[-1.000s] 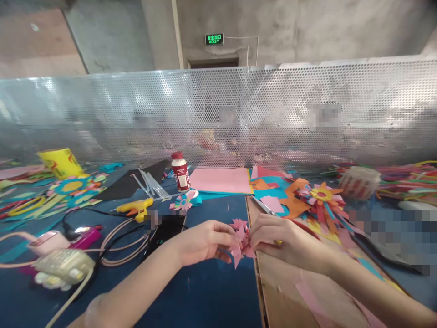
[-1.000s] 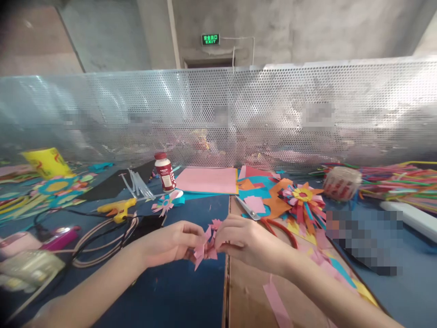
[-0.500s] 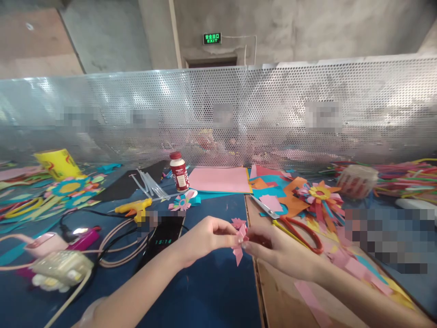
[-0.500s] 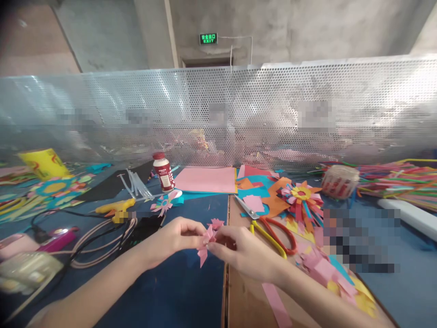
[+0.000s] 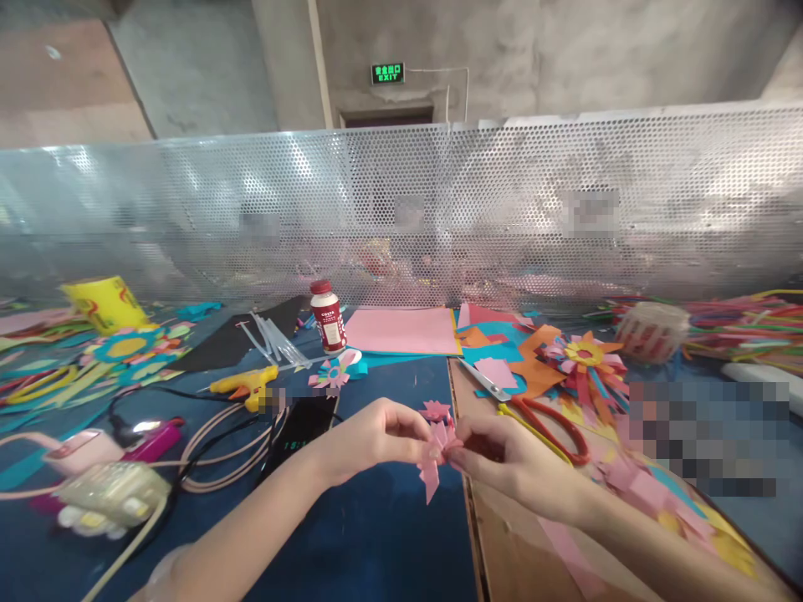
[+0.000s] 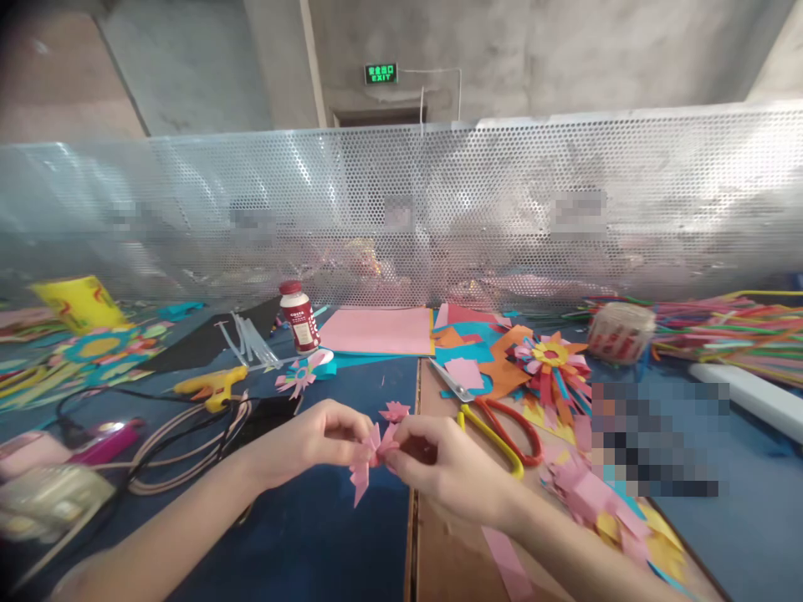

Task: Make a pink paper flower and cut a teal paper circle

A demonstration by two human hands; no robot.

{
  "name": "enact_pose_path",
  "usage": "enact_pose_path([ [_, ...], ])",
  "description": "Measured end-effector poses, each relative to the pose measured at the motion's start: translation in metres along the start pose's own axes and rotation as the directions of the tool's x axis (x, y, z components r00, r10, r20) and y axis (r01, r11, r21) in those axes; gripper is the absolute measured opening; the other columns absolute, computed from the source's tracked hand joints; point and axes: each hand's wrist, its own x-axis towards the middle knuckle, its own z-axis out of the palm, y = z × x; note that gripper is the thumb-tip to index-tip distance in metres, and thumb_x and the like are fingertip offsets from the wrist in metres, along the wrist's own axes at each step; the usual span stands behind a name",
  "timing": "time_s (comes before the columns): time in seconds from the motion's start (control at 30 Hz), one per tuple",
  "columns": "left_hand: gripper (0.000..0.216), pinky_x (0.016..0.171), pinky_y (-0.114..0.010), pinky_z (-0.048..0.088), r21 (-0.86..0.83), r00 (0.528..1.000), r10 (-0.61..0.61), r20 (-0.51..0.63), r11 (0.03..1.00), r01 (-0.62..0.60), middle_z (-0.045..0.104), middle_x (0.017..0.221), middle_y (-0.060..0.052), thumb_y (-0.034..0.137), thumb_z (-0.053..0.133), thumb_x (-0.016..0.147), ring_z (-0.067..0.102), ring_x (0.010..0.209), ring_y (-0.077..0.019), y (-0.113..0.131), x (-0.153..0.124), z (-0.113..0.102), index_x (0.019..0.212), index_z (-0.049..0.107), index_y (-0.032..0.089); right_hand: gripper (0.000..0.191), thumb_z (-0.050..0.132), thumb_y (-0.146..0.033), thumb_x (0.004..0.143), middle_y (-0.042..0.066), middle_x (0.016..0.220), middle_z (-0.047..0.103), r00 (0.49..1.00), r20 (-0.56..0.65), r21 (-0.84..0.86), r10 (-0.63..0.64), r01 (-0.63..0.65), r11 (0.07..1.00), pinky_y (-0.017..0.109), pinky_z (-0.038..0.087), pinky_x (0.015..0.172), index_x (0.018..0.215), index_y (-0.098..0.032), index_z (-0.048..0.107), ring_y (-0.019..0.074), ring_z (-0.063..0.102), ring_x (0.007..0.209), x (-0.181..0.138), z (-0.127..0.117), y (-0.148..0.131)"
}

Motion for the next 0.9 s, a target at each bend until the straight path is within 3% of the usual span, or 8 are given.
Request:
enact_pose_path([
  [0.1, 0.01, 0.07, -0.026, 0.046, 0.113, 0.997, 0.079, 0.024, 0.99, -0.081, 0.064, 0.082, -0.003, 0.026, 0.066, 0.073, 0.06, 0.073, -0.0134, 0.002, -0.001, 0.001, 0.074, 0.067, 0.016, 0.016, 0.045, -0.024, 0.086, -0.001, 0.066, 0.051, 0.967, -0.089, -0.301, -0.237, 0.2, 0.932, 0.02, 0.034, 0.05, 0.077, -0.017, 0.055, 0.0085, 0.043, 0.056, -0.003, 0.002, 0.002],
  [0.13, 0.01, 0.072, -0.027, 0.046, 0.18, 0.989, 0.144, 0.029, 0.973, -0.147, 0.063, 0.085, -0.003, 0.025, 0.067, 0.072, 0.06, 0.076, -0.0137, 0.003, -0.002, 0.002, 0.074, 0.068, 0.016, 0.014, 0.045, -0.021, 0.086, -0.001, 0.065, 0.052, 0.924, -0.094, -0.454, -0.37, 0.291, 0.842, 0.02, 0.035, 0.051, 0.077, -0.017, 0.055, 0.009, 0.044, 0.056, -0.005, 0.003, 0.003],
  [0.23, 0.007, 0.08, -0.027, 0.045, 0.369, 0.94, 0.335, 0.073, 0.866, -0.337, 0.064, 0.088, -0.005, 0.022, 0.069, 0.07, 0.059, 0.083, -0.0142, 0.007, -0.005, 0.006, 0.073, 0.069, 0.015, 0.011, 0.046, -0.013, 0.084, 0.001, 0.064, 0.053, 0.726, 0.032, -0.787, -0.687, 0.442, 0.43, 0.023, 0.035, 0.052, 0.077, -0.016, 0.055, 0.0117, 0.047, 0.058, -0.011, 0.002, 0.007],
  [0.3, 0.007, 0.082, -0.027, 0.045, 0.426, 0.91, 0.401, 0.101, 0.81, -0.404, 0.064, 0.09, -0.006, 0.021, 0.07, 0.07, 0.059, 0.084, -0.0141, 0.01, -0.007, 0.009, 0.073, 0.07, 0.015, 0.01, 0.047, -0.011, 0.083, 0.002, 0.064, 0.055, 0.646, 0.138, -0.847, -0.75, 0.469, 0.248, 0.025, 0.033, 0.051, 0.078, -0.015, 0.055, 0.0131, 0.048, 0.058, -0.015, -0.001, 0.007],
  [0.37, 0.006, 0.082, -0.027, 0.045, 0.463, 0.897, 0.429, 0.109, 0.776, -0.428, 0.063, 0.091, -0.006, 0.021, 0.071, 0.069, 0.059, 0.085, -0.0143, 0.012, -0.008, 0.011, 0.073, 0.07, 0.016, 0.009, 0.048, -0.011, 0.081, 0.003, 0.065, 0.055, 0.611, 0.197, -0.861, -0.766, 0.482, 0.163, 0.027, 0.03, 0.048, 0.078, -0.015, 0.055, 0.0137, 0.046, 0.055, -0.019, -0.003, 0.006],
  [0.43, 0.006, 0.084, -0.028, 0.045, 0.498, 0.894, 0.437, 0.102, 0.755, -0.426, 0.063, 0.092, -0.006, 0.021, 0.071, 0.069, 0.059, 0.087, -0.0149, 0.013, -0.01, 0.013, 0.073, 0.071, 0.017, 0.009, 0.048, -0.01, 0.08, 0.003, 0.064, 0.056, 0.595, 0.221, -0.866, -0.772, 0.484, 0.125, 0.028, 0.027, 0.046, 0.079, -0.014, 0.056, 0.0141, 0.044, 0.053, -0.021, -0.004, 0.003],
  [0.63, 0.006, 0.087, -0.028, 0.043, 0.522, 0.898, 0.427, 0.106, 0.745, -0.416, 0.062, 0.097, -0.006, 0.022, 0.072, 0.067, 0.057, 0.093, -0.0162, 0.014, -0.012, 0.014, 0.071, 0.072, 0.018, 0.011, 0.047, -0.011, 0.08, 0.005, 0.068, 0.06, 0.635, 0.227, -0.871, -0.738, 0.472, 0.139, 0.03, 0.031, 0.046, 0.084, -0.013, 0.057, 0.0158, 0.047, 0.054, -0.022, -0.004, 0.002],
  [0.9, 0.007, 0.082, -0.027, 0.045, 0.523, 0.89, 0.443, 0.107, 0.736, -0.43, 0.064, 0.091, -0.007, 0.021, 0.072, 0.068, 0.058, 0.086, -0.0155, 0.014, -0.011, 0.013, 0.074, 0.072, 0.017, 0.024, 0.053, -0.009, 0.08, 0.008, 0.079, 0.064, 0.635, 0.12, -0.84, -0.763, 0.475, 0.264, 0.027, 0.042, 0.054, 0.104, -0.011, 0.051, 0.0163, 0.056, 0.065, -0.021, -0.002, 0.008],
])
